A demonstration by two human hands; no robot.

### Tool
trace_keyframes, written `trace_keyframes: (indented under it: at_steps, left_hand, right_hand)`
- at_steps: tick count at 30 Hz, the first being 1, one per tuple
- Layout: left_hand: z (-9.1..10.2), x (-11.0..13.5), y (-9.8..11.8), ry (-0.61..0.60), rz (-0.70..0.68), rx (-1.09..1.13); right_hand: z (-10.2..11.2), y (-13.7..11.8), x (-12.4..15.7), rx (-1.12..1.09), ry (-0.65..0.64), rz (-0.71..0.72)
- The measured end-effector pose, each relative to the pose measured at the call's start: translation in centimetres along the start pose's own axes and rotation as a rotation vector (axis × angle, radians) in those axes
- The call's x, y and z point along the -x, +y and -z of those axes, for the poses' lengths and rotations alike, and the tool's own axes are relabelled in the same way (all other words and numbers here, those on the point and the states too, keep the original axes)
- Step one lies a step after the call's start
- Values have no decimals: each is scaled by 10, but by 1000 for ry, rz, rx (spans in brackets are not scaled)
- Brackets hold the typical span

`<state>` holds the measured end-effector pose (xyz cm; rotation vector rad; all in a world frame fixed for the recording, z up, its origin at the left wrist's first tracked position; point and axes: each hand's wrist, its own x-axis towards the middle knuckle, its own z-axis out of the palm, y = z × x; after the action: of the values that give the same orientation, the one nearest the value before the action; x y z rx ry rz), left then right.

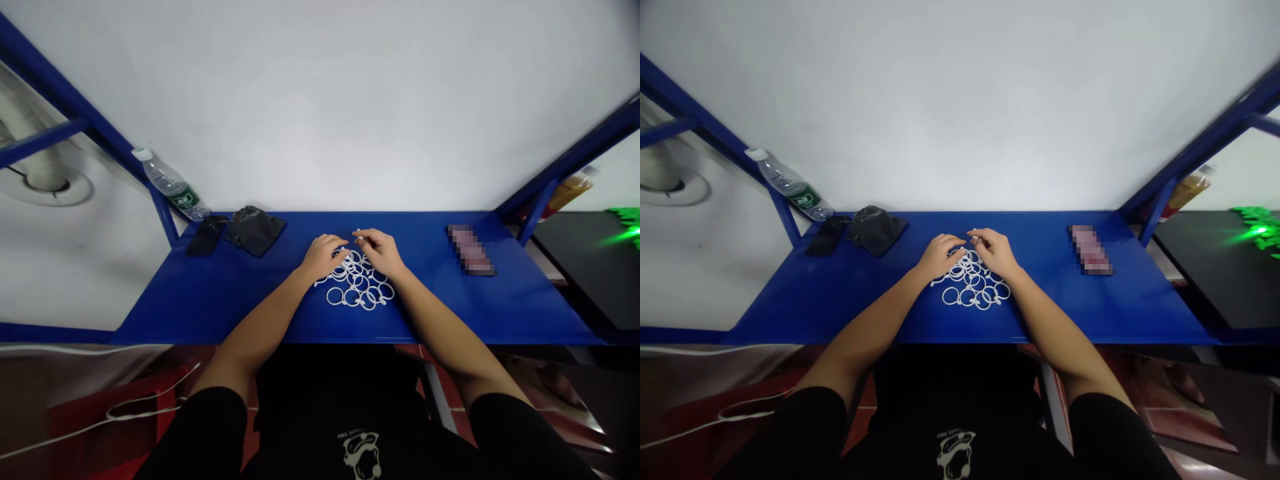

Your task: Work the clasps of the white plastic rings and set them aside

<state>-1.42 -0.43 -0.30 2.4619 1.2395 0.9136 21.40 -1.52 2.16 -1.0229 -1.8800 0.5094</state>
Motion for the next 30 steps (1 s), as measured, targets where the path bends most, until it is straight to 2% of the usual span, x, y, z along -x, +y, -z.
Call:
trace_keyframes:
  at_steps: [4,7,14,20,26,30]
  left_hand:
    - [-2,-1,-1,-11,3,13]
    - [-4,-1,-3,-16,-6,27]
    - [-5,-1,-7,-24,1,44]
    - [-5,0,-6,-37,-10,44]
    - [-4,-1,-5,-48,8,48]
    - [-2,-1,-2,-64,61,14]
  right_hand:
    - [2,15,-2,-11,55,-76]
    - [6,23,-4,2,101,-69]
    - [17,35,-9,36,111,-55]
    - [23,52,-13,172,132,-95]
    - [33,67,-16,263,102,-122]
    - [32,70,-15,351,29,-110]
